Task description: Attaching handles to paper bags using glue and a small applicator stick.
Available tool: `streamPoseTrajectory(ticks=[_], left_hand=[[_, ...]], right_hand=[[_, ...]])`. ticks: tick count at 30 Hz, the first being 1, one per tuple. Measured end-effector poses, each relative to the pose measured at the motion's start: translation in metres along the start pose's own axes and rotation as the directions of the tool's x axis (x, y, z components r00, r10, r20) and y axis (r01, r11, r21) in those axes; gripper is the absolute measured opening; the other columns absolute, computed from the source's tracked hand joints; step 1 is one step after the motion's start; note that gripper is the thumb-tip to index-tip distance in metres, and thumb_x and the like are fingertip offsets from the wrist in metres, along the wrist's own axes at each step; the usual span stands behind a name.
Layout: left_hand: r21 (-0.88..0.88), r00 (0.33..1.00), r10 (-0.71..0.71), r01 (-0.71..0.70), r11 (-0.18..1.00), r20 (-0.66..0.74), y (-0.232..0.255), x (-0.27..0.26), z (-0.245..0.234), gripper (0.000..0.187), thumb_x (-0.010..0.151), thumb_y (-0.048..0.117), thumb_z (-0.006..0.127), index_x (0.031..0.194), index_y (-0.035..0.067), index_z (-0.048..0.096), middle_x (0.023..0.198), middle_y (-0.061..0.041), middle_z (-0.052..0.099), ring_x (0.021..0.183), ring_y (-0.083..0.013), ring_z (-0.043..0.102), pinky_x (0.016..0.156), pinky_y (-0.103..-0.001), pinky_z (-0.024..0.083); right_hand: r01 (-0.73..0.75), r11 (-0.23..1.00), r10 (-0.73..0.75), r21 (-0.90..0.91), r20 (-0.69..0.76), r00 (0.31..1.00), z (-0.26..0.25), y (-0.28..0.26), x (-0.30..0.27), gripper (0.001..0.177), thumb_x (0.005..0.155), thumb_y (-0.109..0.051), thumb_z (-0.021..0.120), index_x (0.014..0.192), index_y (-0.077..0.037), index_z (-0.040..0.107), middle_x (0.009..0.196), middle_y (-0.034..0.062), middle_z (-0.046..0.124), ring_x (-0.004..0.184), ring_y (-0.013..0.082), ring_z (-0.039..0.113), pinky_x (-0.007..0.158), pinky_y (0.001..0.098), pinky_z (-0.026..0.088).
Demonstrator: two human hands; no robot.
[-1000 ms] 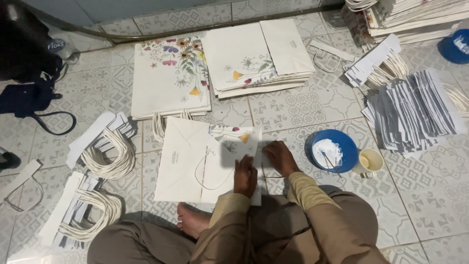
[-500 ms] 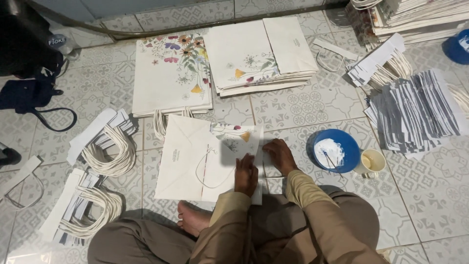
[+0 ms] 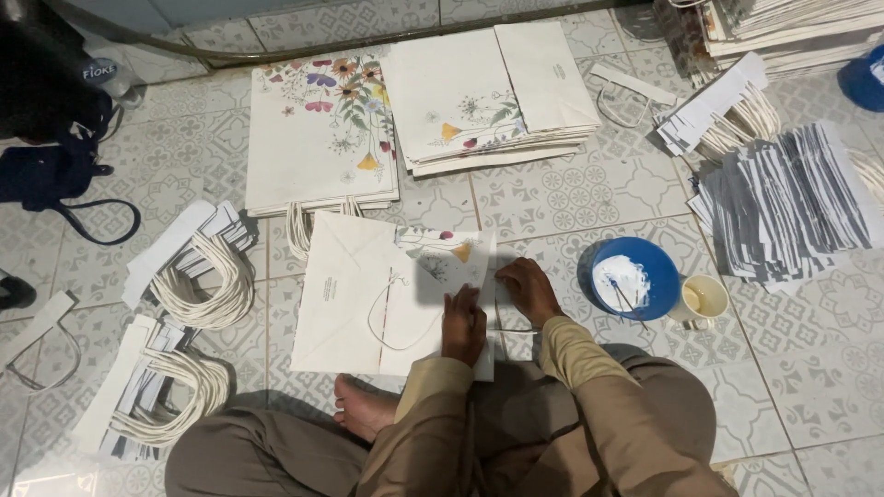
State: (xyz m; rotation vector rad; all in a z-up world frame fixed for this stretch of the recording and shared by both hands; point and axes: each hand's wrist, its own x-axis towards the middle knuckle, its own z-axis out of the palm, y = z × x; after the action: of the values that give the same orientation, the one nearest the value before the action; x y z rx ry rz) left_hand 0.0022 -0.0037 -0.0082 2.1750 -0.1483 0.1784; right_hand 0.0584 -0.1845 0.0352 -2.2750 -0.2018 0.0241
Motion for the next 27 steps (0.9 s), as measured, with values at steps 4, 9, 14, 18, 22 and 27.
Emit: streamPoseTrajectory(ticks=[4,9,14,18,22,27], left_hand=[[-0.048,1.0,-0.016,0.016,0.999,0.003,0.006,0.001,-0.004,0.034,0.092,0.01,0.057,0.125,0.007,0.062,0.119,-0.018,0.069,0.133,-0.0421,0.055,0.121,-0.061,0.028],[-0.04,0.999,-0.023,0.024,0.999,0.026,0.006,0.0,-0.004,0.034,0.093,0.012,0.054,0.126,0.006,0.061,0.119,-0.019,0.069,0.134,-0.042,0.055,0.122,-0.06,0.027],[-0.045,1.0,-0.022,0.023,0.999,0.022,0.0,0.0,-0.001,0.035,0.093,0.012,0.054,0.126,0.006,0.062,0.118,-0.018,0.069,0.134,-0.0422,0.055,0.122,-0.061,0.027],[-0.036,1.0,0.01,-0.01,0.999,0.0,0.0,0.0,0.0,0.035,0.091,0.011,0.056,0.126,0.008,0.061,0.114,-0.018,0.07,0.131,-0.0436,0.057,0.12,-0.063,0.03],[-0.025,1.0,0.019,-0.019,1.0,-0.013,0.006,-0.001,-0.004,0.035,0.091,0.012,0.056,0.125,0.009,0.061,0.119,-0.017,0.07,0.131,-0.0421,0.058,0.119,-0.063,0.031],[-0.026,1.0,0.023,-0.024,0.999,-0.02,0.001,0.0,0.001,0.035,0.089,0.01,0.057,0.124,0.007,0.061,0.119,-0.02,0.069,0.13,-0.044,0.058,0.119,-0.064,0.031]], right_hand=[[0.002,1.0,-0.002,0.0,-0.008,1.0,-0.003,-0.004,0.0,0.02,0.098,-0.007,0.059,0.106,-0.015,0.076,0.096,0.0104,0.068,0.099,0.032,0.064,0.087,0.044,0.055],[-0.016,1.0,0.016,-0.005,0.01,1.0,-0.005,-0.01,-0.002,0.021,0.1,-0.007,0.057,0.106,-0.012,0.076,0.098,0.0124,0.067,0.1,0.0333,0.063,0.086,0.0439,0.054],[-0.029,0.999,0.03,-0.029,0.018,0.999,-0.003,-0.006,0.0,0.02,0.1,-0.009,0.057,0.107,-0.013,0.076,0.099,0.0128,0.067,0.101,0.0335,0.063,0.086,0.0443,0.055],[-0.006,0.999,0.006,-0.051,0.009,1.0,-0.004,-0.008,0.0,0.02,0.1,-0.008,0.058,0.106,-0.013,0.076,0.098,0.0113,0.066,0.099,0.0323,0.063,0.085,0.043,0.055],[0.004,1.0,-0.003,-0.03,0.012,1.0,-0.007,-0.011,-0.003,0.02,0.1,-0.007,0.057,0.106,-0.012,0.075,0.098,0.0119,0.067,0.1,0.0331,0.063,0.086,0.0431,0.055],[0.041,0.999,-0.041,-0.026,-0.008,0.999,-0.007,-0.009,-0.002,0.022,0.101,-0.006,0.056,0.106,-0.013,0.076,0.098,0.012,0.066,0.1,0.0345,0.062,0.086,0.0432,0.056]])
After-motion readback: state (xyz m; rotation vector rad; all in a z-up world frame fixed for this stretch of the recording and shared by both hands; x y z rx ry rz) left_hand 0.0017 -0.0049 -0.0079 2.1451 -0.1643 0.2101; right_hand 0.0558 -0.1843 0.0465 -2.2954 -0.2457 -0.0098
